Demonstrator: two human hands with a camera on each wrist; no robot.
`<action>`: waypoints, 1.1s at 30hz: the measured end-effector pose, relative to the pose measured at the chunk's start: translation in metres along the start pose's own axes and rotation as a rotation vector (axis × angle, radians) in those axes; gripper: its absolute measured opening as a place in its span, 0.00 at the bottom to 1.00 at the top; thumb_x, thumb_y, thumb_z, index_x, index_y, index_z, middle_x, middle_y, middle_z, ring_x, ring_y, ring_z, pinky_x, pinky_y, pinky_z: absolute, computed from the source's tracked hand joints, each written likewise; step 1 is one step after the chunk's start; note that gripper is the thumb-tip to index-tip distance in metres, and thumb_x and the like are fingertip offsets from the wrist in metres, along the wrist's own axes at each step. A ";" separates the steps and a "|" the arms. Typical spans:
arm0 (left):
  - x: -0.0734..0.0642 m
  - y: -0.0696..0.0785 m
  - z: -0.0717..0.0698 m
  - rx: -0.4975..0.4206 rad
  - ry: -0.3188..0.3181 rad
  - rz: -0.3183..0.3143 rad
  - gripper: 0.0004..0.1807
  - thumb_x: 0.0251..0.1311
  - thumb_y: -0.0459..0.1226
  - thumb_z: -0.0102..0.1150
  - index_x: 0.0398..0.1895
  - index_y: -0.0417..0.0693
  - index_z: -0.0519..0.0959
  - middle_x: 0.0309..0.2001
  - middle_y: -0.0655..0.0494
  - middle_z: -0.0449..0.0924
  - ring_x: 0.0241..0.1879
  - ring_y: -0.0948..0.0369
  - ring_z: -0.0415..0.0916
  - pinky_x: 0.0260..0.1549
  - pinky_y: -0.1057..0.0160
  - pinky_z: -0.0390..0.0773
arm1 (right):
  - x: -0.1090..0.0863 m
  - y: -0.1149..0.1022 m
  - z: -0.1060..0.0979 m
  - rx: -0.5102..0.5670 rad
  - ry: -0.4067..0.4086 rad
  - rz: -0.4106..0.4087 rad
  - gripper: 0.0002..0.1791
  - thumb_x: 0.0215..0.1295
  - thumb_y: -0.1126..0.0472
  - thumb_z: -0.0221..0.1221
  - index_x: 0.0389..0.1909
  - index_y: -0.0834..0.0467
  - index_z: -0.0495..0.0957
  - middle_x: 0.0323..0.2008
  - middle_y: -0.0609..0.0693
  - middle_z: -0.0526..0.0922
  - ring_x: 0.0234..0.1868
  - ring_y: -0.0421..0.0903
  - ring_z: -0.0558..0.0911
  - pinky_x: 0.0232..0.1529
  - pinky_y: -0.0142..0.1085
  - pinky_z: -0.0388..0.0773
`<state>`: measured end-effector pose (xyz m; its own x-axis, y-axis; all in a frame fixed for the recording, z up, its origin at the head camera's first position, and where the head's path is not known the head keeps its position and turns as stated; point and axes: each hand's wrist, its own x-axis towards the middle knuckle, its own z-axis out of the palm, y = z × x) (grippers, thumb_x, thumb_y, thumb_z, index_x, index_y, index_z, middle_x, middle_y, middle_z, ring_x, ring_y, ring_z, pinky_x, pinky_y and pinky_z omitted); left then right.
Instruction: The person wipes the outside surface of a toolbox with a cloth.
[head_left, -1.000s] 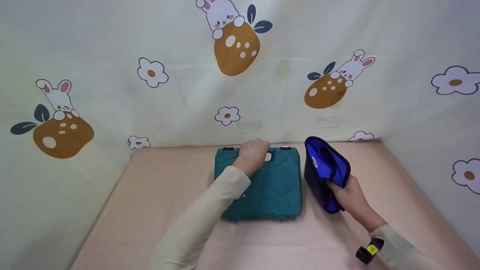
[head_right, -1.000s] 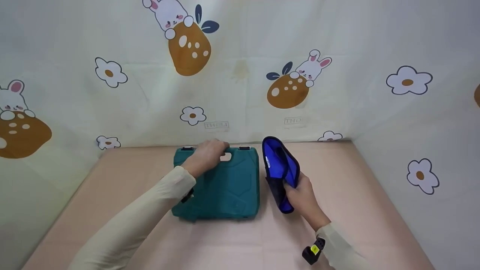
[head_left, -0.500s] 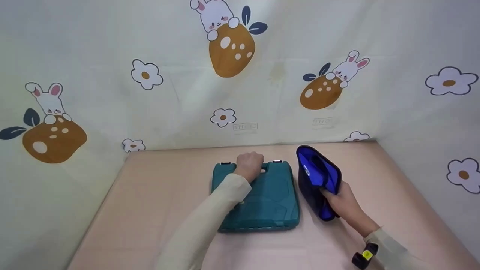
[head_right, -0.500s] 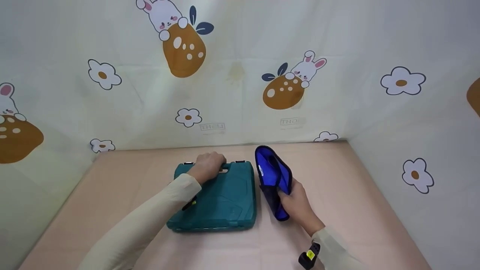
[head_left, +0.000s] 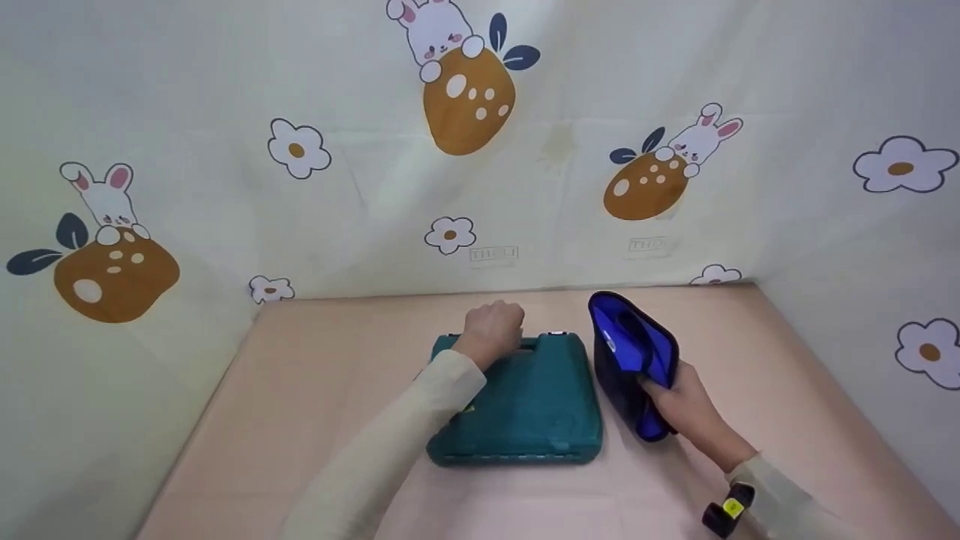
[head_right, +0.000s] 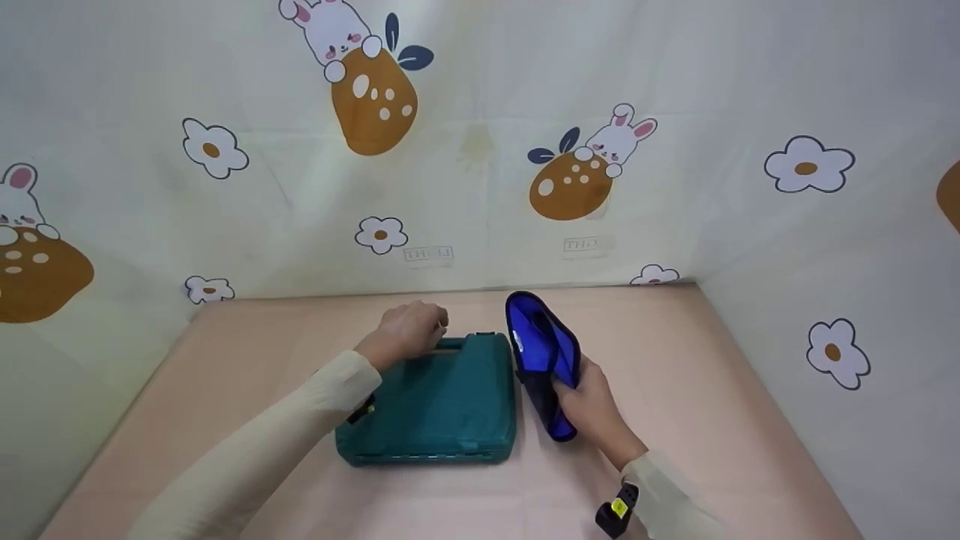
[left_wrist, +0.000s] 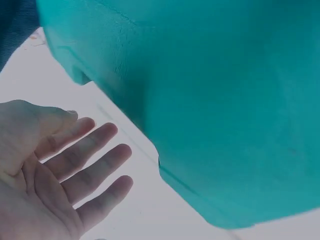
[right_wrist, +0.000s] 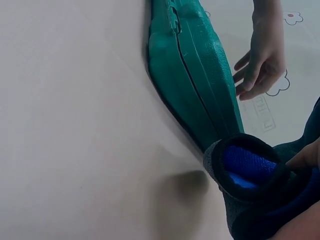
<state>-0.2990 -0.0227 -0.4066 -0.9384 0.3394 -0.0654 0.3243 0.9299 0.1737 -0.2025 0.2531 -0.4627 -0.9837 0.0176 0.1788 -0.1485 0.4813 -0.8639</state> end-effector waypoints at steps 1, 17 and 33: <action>-0.005 -0.003 -0.002 -0.025 0.000 0.000 0.11 0.75 0.39 0.55 0.50 0.45 0.85 0.33 0.54 0.81 0.30 0.58 0.77 0.33 0.59 0.80 | 0.001 -0.001 0.000 0.000 -0.002 -0.004 0.12 0.66 0.73 0.59 0.49 0.72 0.74 0.40 0.57 0.79 0.39 0.50 0.76 0.42 0.37 0.75; -0.145 -0.064 0.027 -0.262 -0.080 0.018 0.56 0.58 0.63 0.67 0.82 0.51 0.52 0.80 0.38 0.39 0.75 0.34 0.42 0.64 0.33 0.59 | 0.018 -0.010 0.009 -0.011 -0.020 -0.134 0.19 0.68 0.75 0.57 0.59 0.76 0.72 0.52 0.67 0.80 0.52 0.56 0.78 0.58 0.50 0.71; -0.153 -0.049 0.080 -0.332 0.029 -0.126 0.67 0.57 0.70 0.61 0.82 0.41 0.38 0.79 0.35 0.23 0.76 0.35 0.38 0.60 0.38 0.68 | 0.054 -0.065 0.050 -0.056 -0.056 -0.382 0.28 0.64 0.78 0.57 0.66 0.69 0.71 0.60 0.63 0.78 0.62 0.57 0.75 0.64 0.53 0.68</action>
<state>-0.1619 -0.1093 -0.4837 -0.9731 0.2162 -0.0796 0.1535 0.8660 0.4759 -0.2511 0.1794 -0.4202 -0.8631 -0.2191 0.4551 -0.5006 0.4911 -0.7129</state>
